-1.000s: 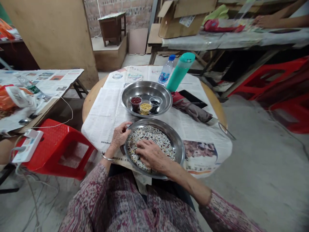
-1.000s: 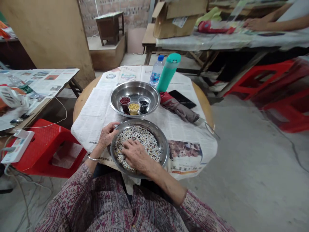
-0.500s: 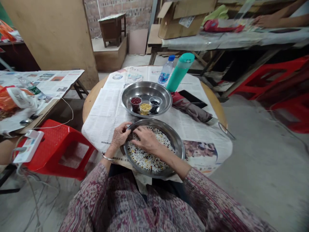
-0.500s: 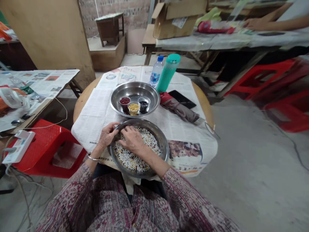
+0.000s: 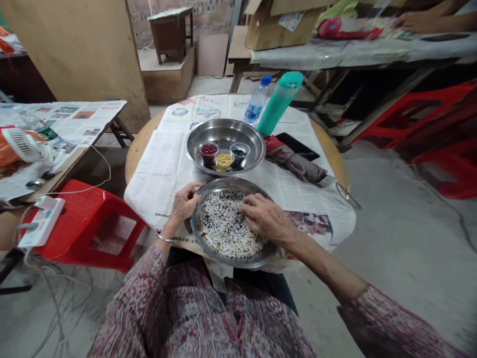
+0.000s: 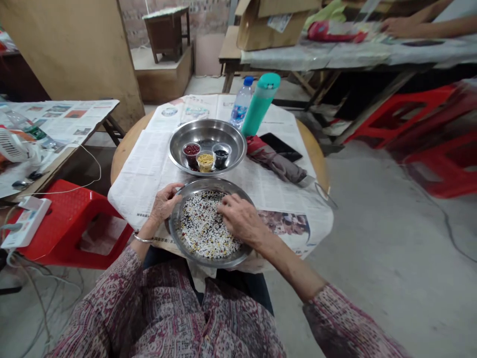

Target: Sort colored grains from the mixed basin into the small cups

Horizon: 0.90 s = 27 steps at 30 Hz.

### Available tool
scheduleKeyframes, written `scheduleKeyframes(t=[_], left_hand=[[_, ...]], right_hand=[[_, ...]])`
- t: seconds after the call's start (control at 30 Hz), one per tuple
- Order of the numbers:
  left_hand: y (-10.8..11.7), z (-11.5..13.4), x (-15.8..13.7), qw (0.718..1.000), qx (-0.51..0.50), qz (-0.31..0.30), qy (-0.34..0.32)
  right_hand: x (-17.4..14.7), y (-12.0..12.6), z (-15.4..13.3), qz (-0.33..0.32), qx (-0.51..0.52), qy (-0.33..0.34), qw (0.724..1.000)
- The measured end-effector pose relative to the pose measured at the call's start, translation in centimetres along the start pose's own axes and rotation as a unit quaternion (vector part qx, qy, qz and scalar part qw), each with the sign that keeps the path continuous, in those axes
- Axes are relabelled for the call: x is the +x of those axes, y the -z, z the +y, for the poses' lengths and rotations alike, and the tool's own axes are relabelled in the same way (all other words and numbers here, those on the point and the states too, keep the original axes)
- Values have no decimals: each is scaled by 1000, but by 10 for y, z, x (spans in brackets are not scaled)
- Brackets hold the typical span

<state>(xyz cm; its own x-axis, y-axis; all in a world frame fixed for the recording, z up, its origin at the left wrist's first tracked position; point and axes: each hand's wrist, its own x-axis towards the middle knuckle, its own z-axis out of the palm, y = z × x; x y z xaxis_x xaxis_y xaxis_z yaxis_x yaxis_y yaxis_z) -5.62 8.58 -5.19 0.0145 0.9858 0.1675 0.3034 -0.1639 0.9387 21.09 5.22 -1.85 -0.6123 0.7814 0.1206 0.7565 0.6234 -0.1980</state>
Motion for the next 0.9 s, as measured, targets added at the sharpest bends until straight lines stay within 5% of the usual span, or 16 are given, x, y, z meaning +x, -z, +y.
scheduleKeyframes(t=[0.13,0.23,0.4,0.57,0.73,0.9], left_hand=[[0,-1,0,1000,-9,3,3],[0,-2,1,1000,-23,2,4],[0,-4,1,1000,-17,6,-2],[-1,-4,1,1000,-6,3,-4],[-1,-5,2,1000,-4,4,-8],[-1,-6,1,1000,-6,3,-9]], right_hand=[[4,-4,-3,53,13,-117,992],[15,-13,-23,32,25,-134,990],[30,-19,-41,-47,138,-72,987],[1,-5,-37,-101,220,3,970],[-30,1,-39,-165,169,40,971],[-15,-9,-53,-147,135,76,977]])
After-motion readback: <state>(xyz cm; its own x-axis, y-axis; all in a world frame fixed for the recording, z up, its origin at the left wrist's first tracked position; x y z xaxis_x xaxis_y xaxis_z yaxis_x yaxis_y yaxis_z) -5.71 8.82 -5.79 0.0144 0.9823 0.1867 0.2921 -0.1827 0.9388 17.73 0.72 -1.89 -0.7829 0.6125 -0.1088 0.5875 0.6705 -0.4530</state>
